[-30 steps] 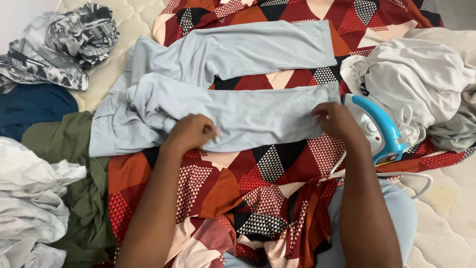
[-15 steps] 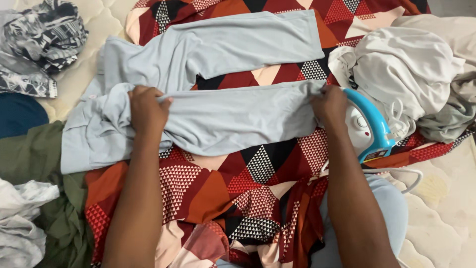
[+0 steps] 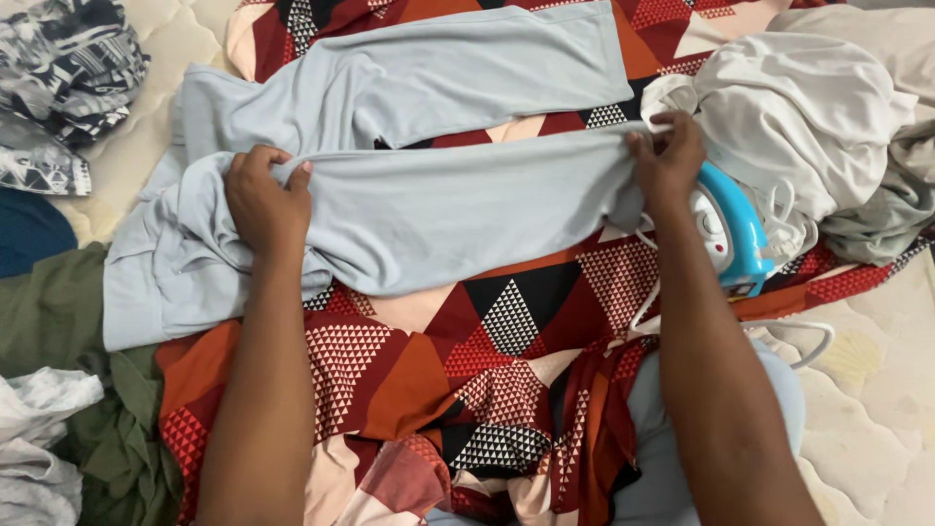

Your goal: The person irons a light blue shirt on a patterned bedspread, smoothing the fabric and using a blue iron. They then pick up a green shirt and begin to unfold it.

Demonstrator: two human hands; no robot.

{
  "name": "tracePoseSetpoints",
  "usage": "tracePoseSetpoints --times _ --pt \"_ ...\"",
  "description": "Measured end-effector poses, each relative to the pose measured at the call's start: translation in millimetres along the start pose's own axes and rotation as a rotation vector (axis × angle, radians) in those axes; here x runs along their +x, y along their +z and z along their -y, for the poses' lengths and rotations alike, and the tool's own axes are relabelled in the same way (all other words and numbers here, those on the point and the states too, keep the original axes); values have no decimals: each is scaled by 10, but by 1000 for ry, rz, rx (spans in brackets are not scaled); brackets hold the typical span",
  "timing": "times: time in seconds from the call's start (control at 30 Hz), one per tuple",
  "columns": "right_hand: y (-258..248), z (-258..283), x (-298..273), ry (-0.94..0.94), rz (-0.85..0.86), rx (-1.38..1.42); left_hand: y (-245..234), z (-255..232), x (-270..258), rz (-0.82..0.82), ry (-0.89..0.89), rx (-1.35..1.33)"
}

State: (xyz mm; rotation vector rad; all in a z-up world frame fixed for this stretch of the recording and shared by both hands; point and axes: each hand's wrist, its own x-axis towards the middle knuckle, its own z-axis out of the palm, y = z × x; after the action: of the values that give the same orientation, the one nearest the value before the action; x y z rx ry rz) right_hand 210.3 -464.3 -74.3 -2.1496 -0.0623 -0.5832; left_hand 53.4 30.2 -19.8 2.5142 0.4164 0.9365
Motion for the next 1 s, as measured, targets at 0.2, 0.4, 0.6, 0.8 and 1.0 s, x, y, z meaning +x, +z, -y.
tracePoseSetpoints --times 0.2,0.4,0.6,0.8,1.0 --pt "-379 196 24 120 376 -32 -188 -330 -120 -42 88 4" --pt "-773 271 -186 60 848 -429 -196 -662 -285 678 -25 -217" --pt "-882 434 -267 40 1026 -969 -233 -695 -425 895 335 -215" --pt "-1114 599 -315 223 1408 -584 -121 -592 -487 878 197 -219" --pt "-930 698 -301 103 841 -652 -199 -720 -469 1068 160 -181"
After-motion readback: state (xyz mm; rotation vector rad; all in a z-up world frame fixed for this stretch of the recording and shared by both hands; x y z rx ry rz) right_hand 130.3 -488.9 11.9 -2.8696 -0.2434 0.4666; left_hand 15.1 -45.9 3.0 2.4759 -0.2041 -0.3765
